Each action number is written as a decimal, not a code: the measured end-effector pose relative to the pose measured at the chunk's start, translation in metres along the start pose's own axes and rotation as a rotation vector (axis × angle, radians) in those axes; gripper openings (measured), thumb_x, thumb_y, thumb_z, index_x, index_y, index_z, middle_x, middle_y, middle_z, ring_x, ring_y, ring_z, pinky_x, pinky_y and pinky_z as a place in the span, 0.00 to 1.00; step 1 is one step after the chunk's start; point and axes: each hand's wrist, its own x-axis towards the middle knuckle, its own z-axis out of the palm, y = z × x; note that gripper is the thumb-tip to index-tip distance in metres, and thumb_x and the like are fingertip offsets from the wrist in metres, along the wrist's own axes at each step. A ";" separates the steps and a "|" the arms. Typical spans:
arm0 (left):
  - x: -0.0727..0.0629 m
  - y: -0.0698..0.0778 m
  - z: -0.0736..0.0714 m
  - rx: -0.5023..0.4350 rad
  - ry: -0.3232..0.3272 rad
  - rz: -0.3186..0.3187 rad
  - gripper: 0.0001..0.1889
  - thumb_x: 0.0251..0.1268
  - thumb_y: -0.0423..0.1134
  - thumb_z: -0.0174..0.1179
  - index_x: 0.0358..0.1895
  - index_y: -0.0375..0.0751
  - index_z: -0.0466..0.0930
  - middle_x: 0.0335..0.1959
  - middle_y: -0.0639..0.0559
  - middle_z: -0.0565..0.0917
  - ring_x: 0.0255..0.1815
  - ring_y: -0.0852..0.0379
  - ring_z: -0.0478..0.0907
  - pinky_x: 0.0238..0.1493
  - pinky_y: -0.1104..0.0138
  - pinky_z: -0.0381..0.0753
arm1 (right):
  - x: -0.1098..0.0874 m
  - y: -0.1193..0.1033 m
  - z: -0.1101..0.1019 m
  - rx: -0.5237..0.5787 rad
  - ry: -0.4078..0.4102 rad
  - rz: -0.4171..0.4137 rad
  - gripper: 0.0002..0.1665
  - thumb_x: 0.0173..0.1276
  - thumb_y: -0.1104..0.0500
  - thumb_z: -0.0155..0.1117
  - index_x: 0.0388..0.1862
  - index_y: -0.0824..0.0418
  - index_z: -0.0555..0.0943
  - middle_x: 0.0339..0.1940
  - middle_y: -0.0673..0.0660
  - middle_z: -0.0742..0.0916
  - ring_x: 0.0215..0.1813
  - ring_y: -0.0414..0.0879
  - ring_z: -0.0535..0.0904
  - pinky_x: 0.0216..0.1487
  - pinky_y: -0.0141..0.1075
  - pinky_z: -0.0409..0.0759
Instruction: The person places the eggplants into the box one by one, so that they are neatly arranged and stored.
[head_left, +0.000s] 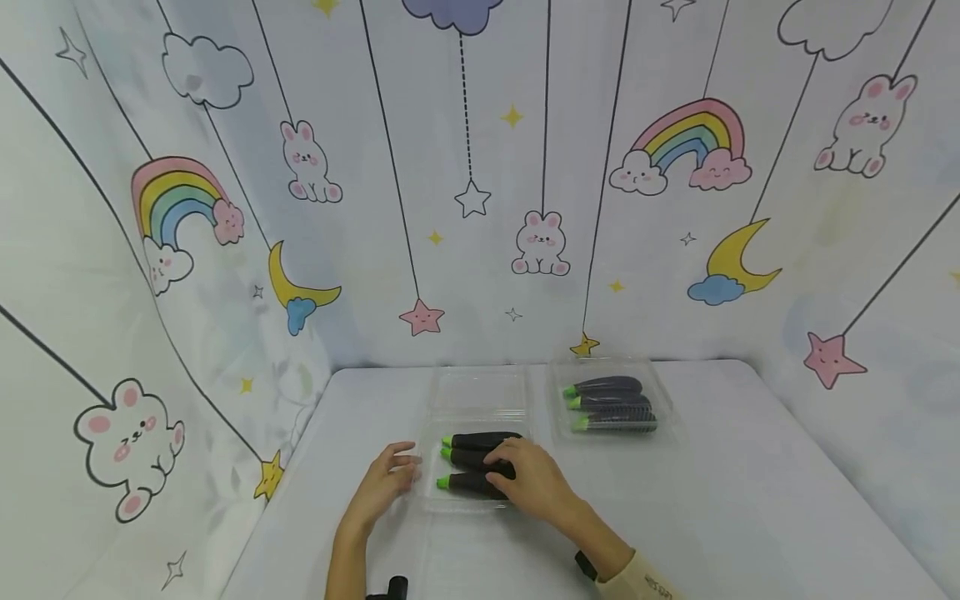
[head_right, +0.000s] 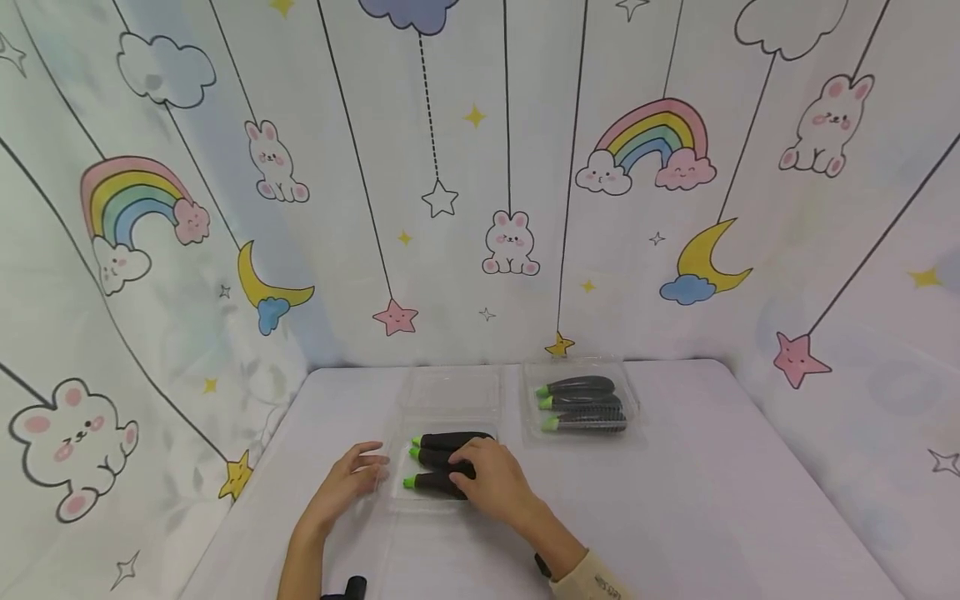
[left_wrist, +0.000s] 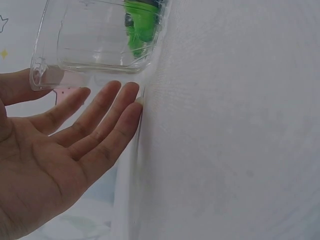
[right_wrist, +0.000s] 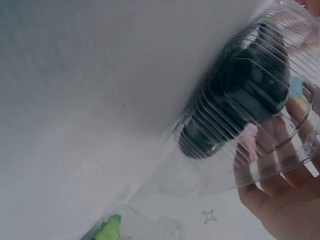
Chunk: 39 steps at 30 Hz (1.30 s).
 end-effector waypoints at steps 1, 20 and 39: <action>0.000 0.000 0.000 0.002 -0.001 -0.004 0.25 0.75 0.31 0.56 0.72 0.31 0.70 0.60 0.32 0.81 0.56 0.40 0.83 0.56 0.52 0.85 | 0.000 0.001 -0.001 0.014 0.011 0.001 0.13 0.68 0.54 0.76 0.51 0.52 0.89 0.51 0.43 0.88 0.55 0.45 0.84 0.56 0.46 0.84; 0.007 0.000 -0.009 -0.102 -0.002 -0.046 0.27 0.74 0.32 0.58 0.74 0.31 0.68 0.64 0.32 0.80 0.61 0.39 0.82 0.59 0.50 0.84 | 0.014 0.032 -0.026 0.147 0.391 0.002 0.17 0.65 0.66 0.77 0.53 0.61 0.87 0.48 0.55 0.90 0.49 0.53 0.87 0.52 0.48 0.86; 0.056 0.032 -0.004 -0.030 -0.012 -0.047 0.27 0.82 0.33 0.48 0.76 0.23 0.60 0.72 0.23 0.68 0.74 0.28 0.66 0.73 0.43 0.69 | 0.038 0.034 -0.027 0.135 0.387 0.245 0.21 0.73 0.71 0.56 0.63 0.75 0.79 0.52 0.72 0.88 0.54 0.64 0.86 0.54 0.56 0.85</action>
